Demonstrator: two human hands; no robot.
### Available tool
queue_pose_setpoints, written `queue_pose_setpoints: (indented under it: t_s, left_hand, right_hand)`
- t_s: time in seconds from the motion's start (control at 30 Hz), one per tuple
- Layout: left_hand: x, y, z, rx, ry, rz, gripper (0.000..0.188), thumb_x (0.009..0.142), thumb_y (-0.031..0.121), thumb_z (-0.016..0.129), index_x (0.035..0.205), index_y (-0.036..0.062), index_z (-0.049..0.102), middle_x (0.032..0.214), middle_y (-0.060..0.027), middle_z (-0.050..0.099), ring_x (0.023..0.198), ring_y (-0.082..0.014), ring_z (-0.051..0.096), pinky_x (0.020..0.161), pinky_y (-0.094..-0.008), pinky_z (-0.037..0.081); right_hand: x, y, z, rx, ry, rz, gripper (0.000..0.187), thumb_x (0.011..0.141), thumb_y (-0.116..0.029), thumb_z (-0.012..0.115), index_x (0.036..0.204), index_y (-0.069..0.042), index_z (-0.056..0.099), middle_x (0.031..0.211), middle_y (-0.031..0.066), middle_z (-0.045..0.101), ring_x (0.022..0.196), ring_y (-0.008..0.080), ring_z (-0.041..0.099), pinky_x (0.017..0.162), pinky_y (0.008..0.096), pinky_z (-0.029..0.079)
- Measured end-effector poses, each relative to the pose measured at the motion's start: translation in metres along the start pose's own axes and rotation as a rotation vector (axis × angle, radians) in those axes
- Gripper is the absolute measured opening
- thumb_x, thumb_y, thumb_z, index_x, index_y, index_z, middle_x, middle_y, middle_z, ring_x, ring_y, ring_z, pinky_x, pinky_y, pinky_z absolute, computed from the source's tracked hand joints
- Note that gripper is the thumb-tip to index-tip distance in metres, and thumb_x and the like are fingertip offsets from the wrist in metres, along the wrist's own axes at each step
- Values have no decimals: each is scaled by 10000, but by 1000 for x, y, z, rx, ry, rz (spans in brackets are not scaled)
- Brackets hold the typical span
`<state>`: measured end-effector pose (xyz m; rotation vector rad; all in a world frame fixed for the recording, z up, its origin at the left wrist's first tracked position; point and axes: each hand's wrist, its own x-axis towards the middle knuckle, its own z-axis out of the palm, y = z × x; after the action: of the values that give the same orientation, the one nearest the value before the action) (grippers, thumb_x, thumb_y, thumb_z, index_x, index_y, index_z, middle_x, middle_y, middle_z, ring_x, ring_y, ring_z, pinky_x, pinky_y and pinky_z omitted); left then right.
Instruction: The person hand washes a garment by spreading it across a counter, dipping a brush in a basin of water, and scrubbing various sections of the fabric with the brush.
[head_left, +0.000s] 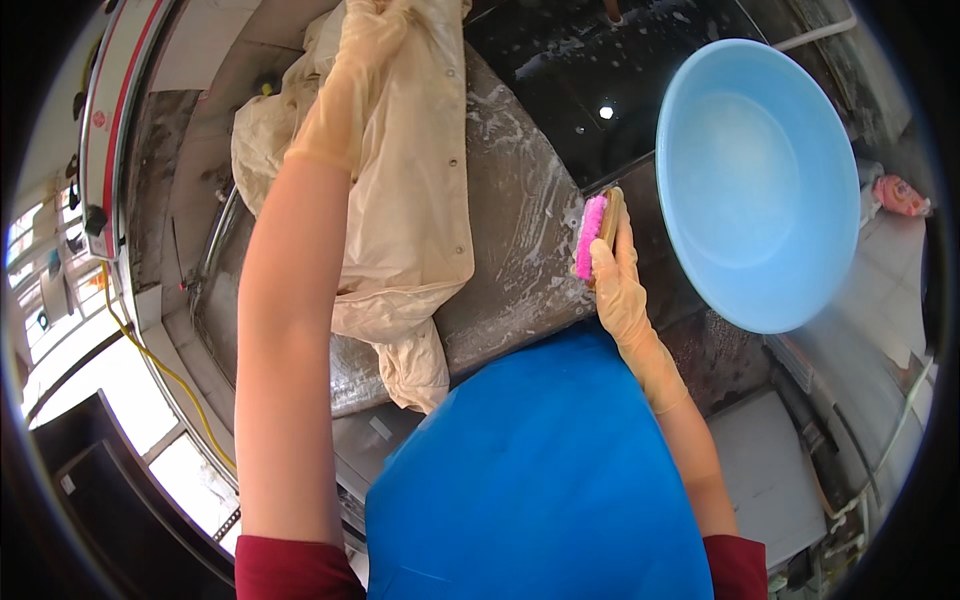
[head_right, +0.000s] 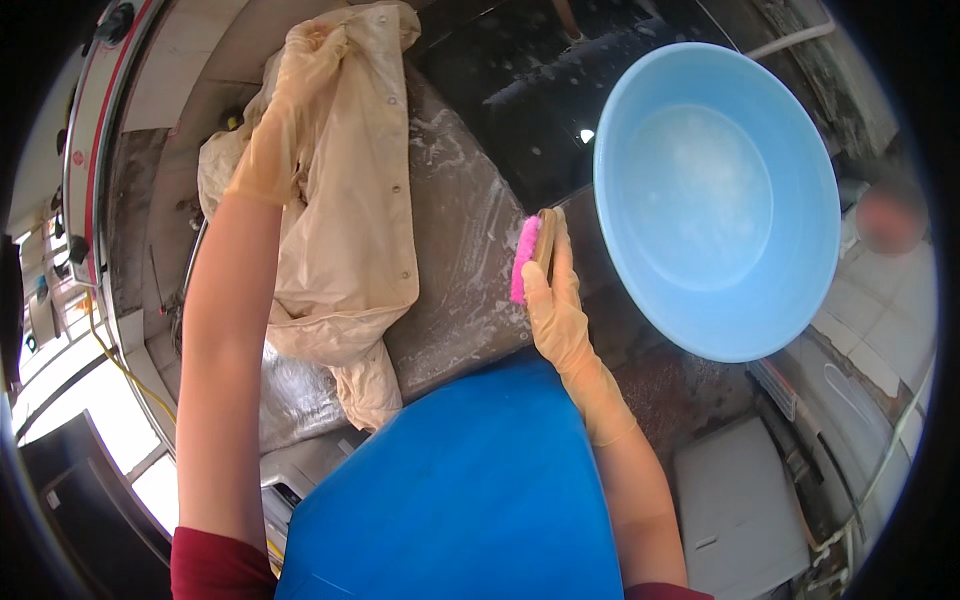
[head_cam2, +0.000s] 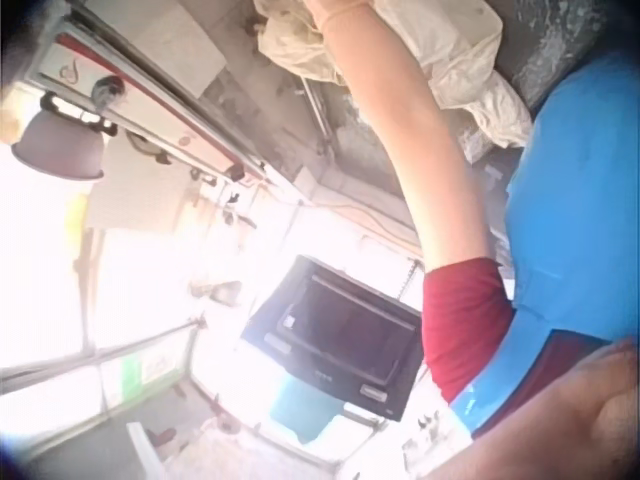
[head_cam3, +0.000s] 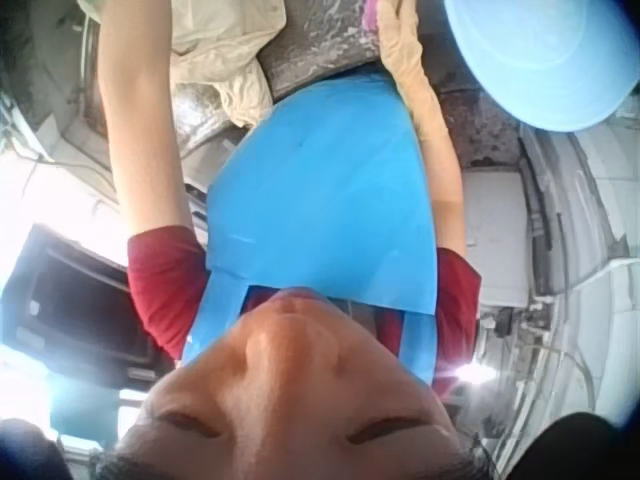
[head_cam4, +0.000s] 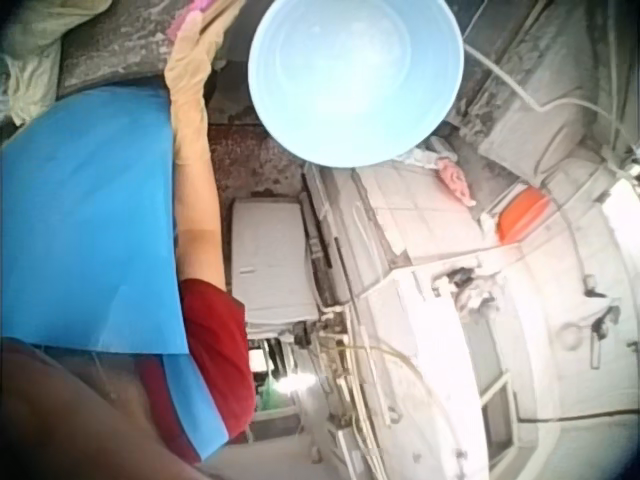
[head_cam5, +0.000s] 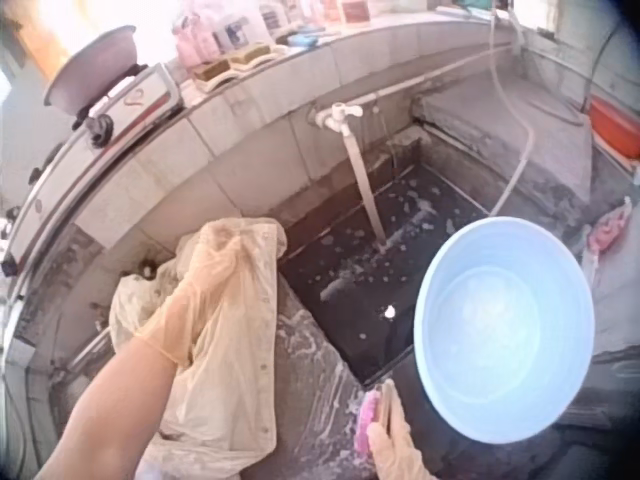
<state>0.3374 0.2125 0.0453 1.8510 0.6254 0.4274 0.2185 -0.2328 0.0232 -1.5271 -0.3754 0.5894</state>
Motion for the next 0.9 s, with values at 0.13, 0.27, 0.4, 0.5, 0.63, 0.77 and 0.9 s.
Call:
queue_pose_setpoints:
  t_s: [0.13, 0.27, 0.4, 0.5, 0.63, 0.77, 0.9]
  left_hand:
    - [-137, 48, 17, 405, -132, 315, 448, 993, 67, 628, 1426, 36, 517, 1268, -128, 676, 1246, -260, 606, 1038, -348, 488]
    - [-263, 62, -58, 766, -40, 266, 269, 1002, 81, 609, 1266, 55, 651, 1176, -141, 708, 1101, -337, 654, 976, -395, 507]
    - [-343, 64, -89, 876, -70, 147, 346, 921, 192, 730, 1239, 64, 679, 1013, -110, 715, 1010, -308, 662, 1072, -453, 420]
    - [-387, 79, -87, 961, -165, 54, 409, 827, 272, 808, 1180, 85, 718, 860, -79, 695, 939, -285, 659, 1121, -500, 351]
    - [-428, 92, -100, 895, -72, 15, 322, 741, 297, 857, 1016, 143, 789, 776, -30, 673, 800, -251, 643, 1143, -528, 346]
    - [-452, 101, -133, 844, 29, 126, 121, 783, 228, 831, 863, 153, 780, 729, -6, 650, 850, -218, 642, 1154, -506, 340]
    - [-478, 134, -175, 715, 125, 31, 123, 784, 171, 827, 883, 126, 771, 876, -40, 689, 924, -268, 647, 991, -439, 467]
  right_hand:
    - [-3, 14, -15, -6, 18, 43, 750, 1094, -339, 455, 1596, 97, 108, 1670, 258, 204, 1562, 333, 189, 1265, 389, 157]
    - [-4, 16, -22, -32, -22, 215, 774, 1072, -424, 464, 1622, 22, 151, 1674, 225, 216, 1546, 337, 223, 1252, 401, 191]
    - [3, 7, -21, 158, -9, 344, 709, 1074, -378, 481, 1638, -57, 196, 1445, 121, 479, 1010, 160, 600, 870, 308, 546]
    - [11, -3, -16, 104, -102, 307, 886, 968, -346, 679, 1617, 13, 194, 1619, 176, 328, 1433, 278, 412, 1162, 378, 367]
    - [27, 6, -17, 72, -215, 503, 975, 803, -266, 830, 1584, -24, 299, 1456, 137, 497, 1322, 246, 502, 1098, 358, 416]
    - [48, -12, 7, 221, -278, 533, 997, 768, -252, 851, 1572, -48, 298, 1493, 149, 454, 1360, 273, 469, 1120, 385, 394]
    - [71, -35, 47, -160, -287, -136, 1007, 740, -204, 853, 1546, -52, 268, 1600, 190, 300, 1380, 315, 433, 1143, 422, 374]
